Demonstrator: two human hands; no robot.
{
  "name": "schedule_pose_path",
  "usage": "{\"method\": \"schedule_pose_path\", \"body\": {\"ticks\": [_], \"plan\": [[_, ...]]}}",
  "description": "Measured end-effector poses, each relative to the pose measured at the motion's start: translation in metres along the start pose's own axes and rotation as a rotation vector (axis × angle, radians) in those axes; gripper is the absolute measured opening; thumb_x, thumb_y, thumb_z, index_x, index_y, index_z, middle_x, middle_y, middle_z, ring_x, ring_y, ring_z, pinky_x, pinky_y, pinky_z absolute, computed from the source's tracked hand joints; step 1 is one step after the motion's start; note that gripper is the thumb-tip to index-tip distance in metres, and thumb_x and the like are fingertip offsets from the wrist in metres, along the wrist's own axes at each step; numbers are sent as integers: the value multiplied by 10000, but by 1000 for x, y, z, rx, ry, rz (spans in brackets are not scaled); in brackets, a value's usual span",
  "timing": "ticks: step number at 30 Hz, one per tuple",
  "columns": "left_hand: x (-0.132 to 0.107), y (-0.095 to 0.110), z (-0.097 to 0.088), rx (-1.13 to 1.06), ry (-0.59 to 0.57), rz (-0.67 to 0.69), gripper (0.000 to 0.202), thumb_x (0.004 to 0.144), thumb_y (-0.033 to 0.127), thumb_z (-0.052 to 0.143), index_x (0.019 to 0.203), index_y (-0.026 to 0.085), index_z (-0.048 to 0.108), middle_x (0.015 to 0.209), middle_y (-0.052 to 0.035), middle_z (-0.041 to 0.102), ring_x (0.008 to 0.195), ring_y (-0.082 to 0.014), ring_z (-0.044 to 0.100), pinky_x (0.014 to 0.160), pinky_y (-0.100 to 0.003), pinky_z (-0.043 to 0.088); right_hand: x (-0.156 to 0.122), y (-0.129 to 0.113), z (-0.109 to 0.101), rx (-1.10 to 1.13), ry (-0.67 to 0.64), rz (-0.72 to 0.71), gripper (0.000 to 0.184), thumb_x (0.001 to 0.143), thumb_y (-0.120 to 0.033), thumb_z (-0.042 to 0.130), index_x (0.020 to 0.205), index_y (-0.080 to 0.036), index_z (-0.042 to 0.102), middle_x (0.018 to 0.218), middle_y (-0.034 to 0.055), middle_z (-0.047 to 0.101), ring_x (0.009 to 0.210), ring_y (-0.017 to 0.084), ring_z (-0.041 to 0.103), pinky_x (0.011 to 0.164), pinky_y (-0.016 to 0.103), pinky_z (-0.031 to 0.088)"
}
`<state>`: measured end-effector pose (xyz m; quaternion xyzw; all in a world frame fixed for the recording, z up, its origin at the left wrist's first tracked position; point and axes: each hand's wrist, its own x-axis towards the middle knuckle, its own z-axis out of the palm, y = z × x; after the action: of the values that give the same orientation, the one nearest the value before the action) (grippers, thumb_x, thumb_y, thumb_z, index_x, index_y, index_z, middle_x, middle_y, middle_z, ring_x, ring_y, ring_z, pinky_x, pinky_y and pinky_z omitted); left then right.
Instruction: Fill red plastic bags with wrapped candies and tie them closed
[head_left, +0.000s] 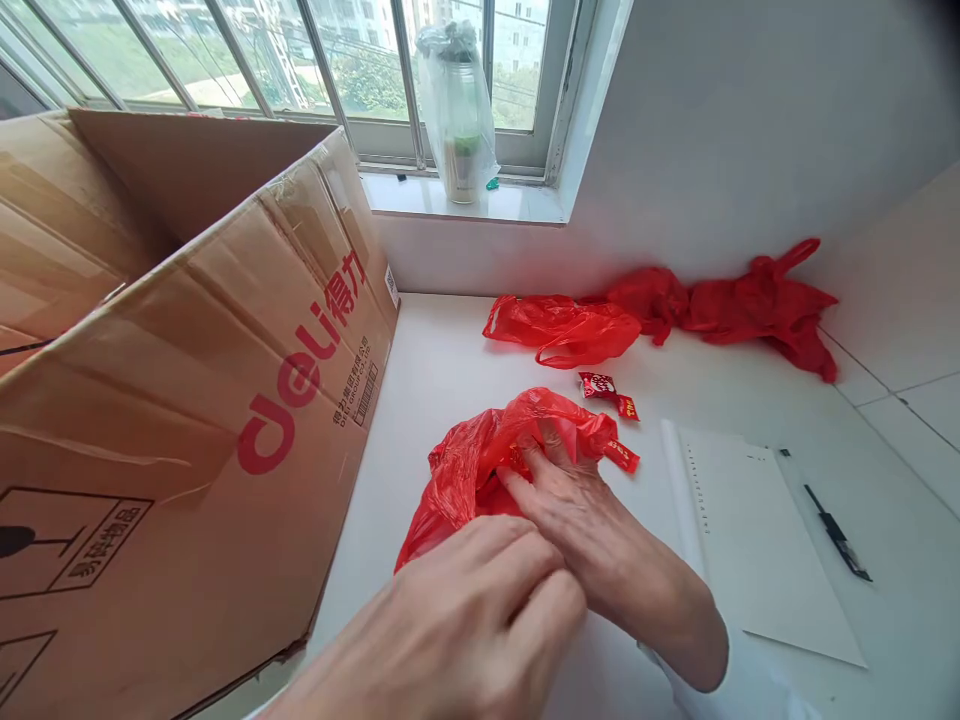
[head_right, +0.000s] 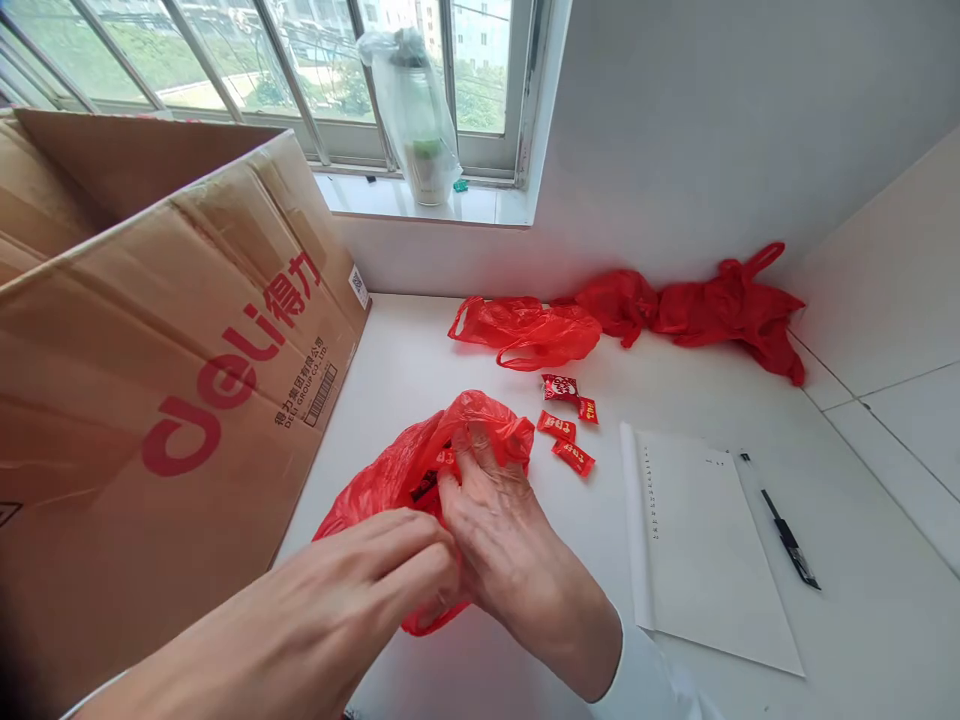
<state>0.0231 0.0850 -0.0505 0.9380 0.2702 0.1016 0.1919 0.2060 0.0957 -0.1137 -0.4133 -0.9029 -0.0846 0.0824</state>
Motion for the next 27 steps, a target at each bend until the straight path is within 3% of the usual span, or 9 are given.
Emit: {"method": "schedule_pose_path", "body": {"ticks": [3,6,10,13,16,20,23,25,27], "plan": [[27,-20,12,55,-205,-356,274,691,-34,457,780,199,569,838,-28,663,737,-196,619,616,-286,471,4,3,-1,93,-60,112,597,693,-541,707,1143,-167,593,1240,164,556,1297,391,373,1046,576,341],[29,-45,16,123,-162,-580,226,782,17,405,728,189,541,750,-57,633,650,-205,588,560,-296,395,10,10,-9,218,-77,219,775,521,-611,796,1139,-187,595,1200,159,565,1156,387,495,940,529,445],[11,-59,5,196,-122,-745,112,705,102,525,672,209,528,652,-17,565,585,-191,526,503,-271,283,5,24,-14,225,-89,260,336,642,-505,775,697,-222,603,689,39,587,769,269,592,766,435,495],[1,-57,4,211,-141,-744,133,646,94,532,669,220,566,616,-8,530,616,-198,522,530,-274,292,-1,37,-7,185,-100,301,508,718,-534,698,458,-221,394,462,-13,387,492,167,430,592,370,446],[-1,-52,15,181,-174,-628,138,551,86,591,580,212,540,654,-30,550,722,-236,530,621,-311,350,-5,48,4,157,-18,328,620,792,-533,624,407,-218,254,411,-32,243,434,126,292,518,323,361],[0,-50,29,127,-197,-553,194,534,47,565,466,195,459,658,-37,545,719,-238,503,639,-336,375,-9,51,15,124,1,337,537,850,-271,547,413,-211,241,440,-42,188,435,107,221,532,304,325],[-2,-54,34,103,-150,-558,310,695,130,578,454,193,394,589,-28,489,667,-215,482,691,-365,397,-8,48,18,144,-130,347,319,725,-103,537,478,-224,376,470,-33,289,448,124,309,482,280,285],[-3,-57,34,102,-106,-557,352,822,191,522,490,195,406,634,-39,514,712,-219,507,742,-376,405,-3,45,18,148,-158,293,155,679,-87,546,626,-228,508,574,-1,466,533,164,448,496,286,325],[-1,-60,33,107,-89,-562,359,897,208,439,539,196,461,714,-54,554,748,-216,539,710,-348,416,5,39,18,124,-137,202,158,700,-89,545,790,-215,574,759,53,593,676,216,541,594,335,398]]}}
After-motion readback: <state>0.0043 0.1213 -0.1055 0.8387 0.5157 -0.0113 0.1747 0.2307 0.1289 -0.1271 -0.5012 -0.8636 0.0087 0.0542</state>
